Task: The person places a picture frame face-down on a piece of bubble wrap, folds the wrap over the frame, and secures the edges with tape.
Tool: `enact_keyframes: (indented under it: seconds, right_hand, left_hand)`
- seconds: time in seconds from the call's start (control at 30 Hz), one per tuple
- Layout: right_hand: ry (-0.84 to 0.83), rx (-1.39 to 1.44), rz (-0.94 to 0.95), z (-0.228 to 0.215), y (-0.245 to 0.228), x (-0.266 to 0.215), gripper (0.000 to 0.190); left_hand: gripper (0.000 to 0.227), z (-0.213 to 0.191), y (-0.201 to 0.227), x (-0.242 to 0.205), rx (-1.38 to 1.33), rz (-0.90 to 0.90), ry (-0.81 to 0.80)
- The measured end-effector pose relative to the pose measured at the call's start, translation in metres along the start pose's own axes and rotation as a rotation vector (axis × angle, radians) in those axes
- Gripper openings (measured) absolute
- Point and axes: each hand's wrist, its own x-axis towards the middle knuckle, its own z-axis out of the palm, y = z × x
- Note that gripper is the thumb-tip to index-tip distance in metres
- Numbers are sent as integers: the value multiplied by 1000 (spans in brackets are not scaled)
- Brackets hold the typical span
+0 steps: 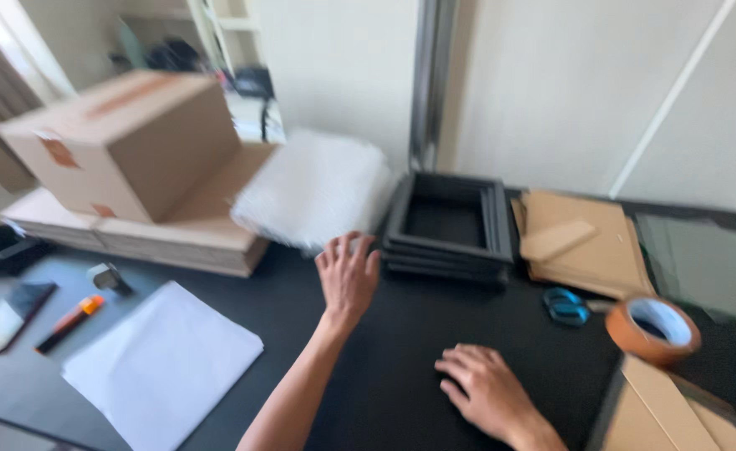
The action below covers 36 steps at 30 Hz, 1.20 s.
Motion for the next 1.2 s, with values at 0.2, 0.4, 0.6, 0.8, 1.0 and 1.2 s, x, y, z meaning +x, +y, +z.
enact_keyframes:
  seconds: [0.2,0.4,0.6,0.8,1.0,1.2]
  right_hand:
    - [-472,150,112,-5,-15,67,31]
    - [-389,141,91,52,23,62,31]
    - [-464,359,585,-20,-28,69,69]
    - [243,1023,508,-11,-18,53,121]
    - [395,1063,515,-28,-1,50,127]
    - [397,1196,654,-4,31,2,105]
  left_hand:
    - [25,8,-74,15,387,-117,-285]
    - [16,-11,-55,18,193,-275,-206]
    - [13,-54,14,-5,-22,77,-106]
    - [19,-116,87,-12,-720,-46,-331]
    - [17,-149,89,19,-1542,-422,-319]
    - [64,-127,58,-45,-1656,-1286,-551]
